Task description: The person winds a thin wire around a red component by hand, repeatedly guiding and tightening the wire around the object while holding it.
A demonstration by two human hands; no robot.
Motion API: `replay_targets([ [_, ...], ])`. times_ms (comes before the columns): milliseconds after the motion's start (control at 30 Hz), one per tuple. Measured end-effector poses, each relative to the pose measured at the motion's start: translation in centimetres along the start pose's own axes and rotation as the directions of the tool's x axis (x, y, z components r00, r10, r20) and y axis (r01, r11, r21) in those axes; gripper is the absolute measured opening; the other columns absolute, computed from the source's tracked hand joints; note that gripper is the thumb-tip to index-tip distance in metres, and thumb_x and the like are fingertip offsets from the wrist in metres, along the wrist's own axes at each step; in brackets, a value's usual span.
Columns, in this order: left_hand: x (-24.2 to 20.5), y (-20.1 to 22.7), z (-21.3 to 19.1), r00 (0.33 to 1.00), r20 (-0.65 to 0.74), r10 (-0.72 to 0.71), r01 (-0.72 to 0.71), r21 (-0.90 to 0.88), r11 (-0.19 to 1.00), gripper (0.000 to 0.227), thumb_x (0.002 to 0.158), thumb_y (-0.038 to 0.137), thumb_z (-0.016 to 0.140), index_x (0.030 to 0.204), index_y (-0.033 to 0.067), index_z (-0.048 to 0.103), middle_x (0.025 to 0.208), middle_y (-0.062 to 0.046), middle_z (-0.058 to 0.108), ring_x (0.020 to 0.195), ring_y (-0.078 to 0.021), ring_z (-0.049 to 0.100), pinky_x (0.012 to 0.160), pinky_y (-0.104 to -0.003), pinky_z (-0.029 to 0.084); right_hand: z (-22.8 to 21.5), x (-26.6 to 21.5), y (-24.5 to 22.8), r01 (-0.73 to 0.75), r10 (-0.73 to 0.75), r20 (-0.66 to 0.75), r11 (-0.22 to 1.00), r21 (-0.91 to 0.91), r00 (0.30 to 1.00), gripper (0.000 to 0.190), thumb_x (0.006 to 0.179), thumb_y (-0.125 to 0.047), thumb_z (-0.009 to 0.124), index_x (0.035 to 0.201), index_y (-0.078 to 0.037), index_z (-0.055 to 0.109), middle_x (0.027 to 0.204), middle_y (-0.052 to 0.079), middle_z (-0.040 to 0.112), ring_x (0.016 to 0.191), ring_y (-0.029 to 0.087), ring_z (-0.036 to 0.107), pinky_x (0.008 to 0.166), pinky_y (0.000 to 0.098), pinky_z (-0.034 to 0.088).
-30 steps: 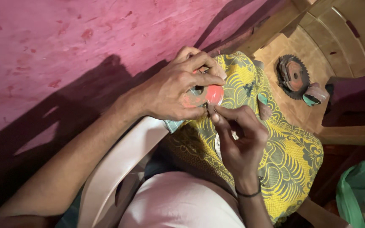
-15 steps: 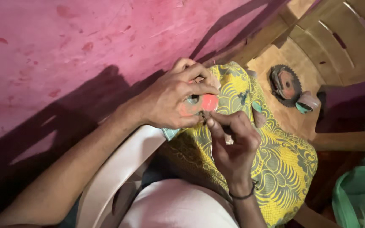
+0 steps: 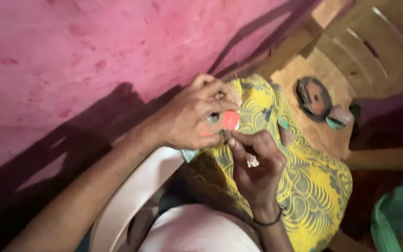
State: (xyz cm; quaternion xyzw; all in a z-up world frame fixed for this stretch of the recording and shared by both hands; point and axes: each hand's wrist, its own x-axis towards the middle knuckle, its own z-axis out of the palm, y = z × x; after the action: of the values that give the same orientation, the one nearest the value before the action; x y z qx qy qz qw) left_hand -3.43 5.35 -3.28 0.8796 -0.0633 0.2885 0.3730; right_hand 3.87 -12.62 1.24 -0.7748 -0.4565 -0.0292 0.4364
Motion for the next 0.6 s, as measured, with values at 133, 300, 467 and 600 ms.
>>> replay_targets([
  [133,-1.3,0.5,1.2,1.0,0.001,-0.027,0.027,-0.022,0.999,0.065,0.073,0.024,0.089,0.133,0.0119,0.067,0.139,-0.008,0.054,0.132,-0.031,0.048,0.112,-0.045,0.046,-0.6,-1.6,0.9,0.188,-0.187,0.025,0.958,-0.215,0.982,0.008,0.089,-0.005,0.077,0.097,-0.007,0.076,0.081,0.005,0.07,0.072,0.017,0.064,0.083,0.0356,0.038],
  [300,-1.8,0.3,-1.0,0.99,-0.023,-0.137,0.132,-0.147,0.98,0.109,0.062,0.032,0.096,0.153,0.0057,0.042,0.148,-0.021,0.04,0.142,-0.0373,0.042,0.116,-0.047,0.04,-0.6,1.0,1.7,0.189,-0.189,0.0,0.982,-0.018,0.982,0.013,0.091,-0.005,0.079,0.103,-0.006,0.076,0.091,0.005,0.075,0.077,0.013,0.072,0.067,0.0284,0.052],
  [467,-3.4,0.6,-0.7,0.967,-0.036,-0.251,0.236,-0.238,0.942,0.114,0.06,0.033,0.095,0.155,0.0072,0.036,0.152,-0.017,0.047,0.141,-0.033,0.051,0.117,-0.043,0.043,-0.8,0.6,1.8,0.221,-0.206,0.099,0.957,-0.187,0.974,0.017,0.085,-0.005,0.083,0.101,-0.007,0.079,0.089,0.009,0.075,0.075,0.019,0.072,0.065,0.0318,0.052],
  [600,-3.3,0.0,-0.1,0.959,-0.052,-0.278,0.258,-0.236,0.937,0.108,0.063,0.034,0.096,0.152,0.0092,0.041,0.152,-0.015,0.048,0.14,-0.0324,0.052,0.116,-0.043,0.044,-0.4,1.2,2.2,0.238,-0.211,0.145,0.948,-0.21,0.967,0.02,0.085,-0.004,0.082,0.104,-0.007,0.078,0.092,0.011,0.074,0.079,0.023,0.072,0.072,0.034,0.056],
])
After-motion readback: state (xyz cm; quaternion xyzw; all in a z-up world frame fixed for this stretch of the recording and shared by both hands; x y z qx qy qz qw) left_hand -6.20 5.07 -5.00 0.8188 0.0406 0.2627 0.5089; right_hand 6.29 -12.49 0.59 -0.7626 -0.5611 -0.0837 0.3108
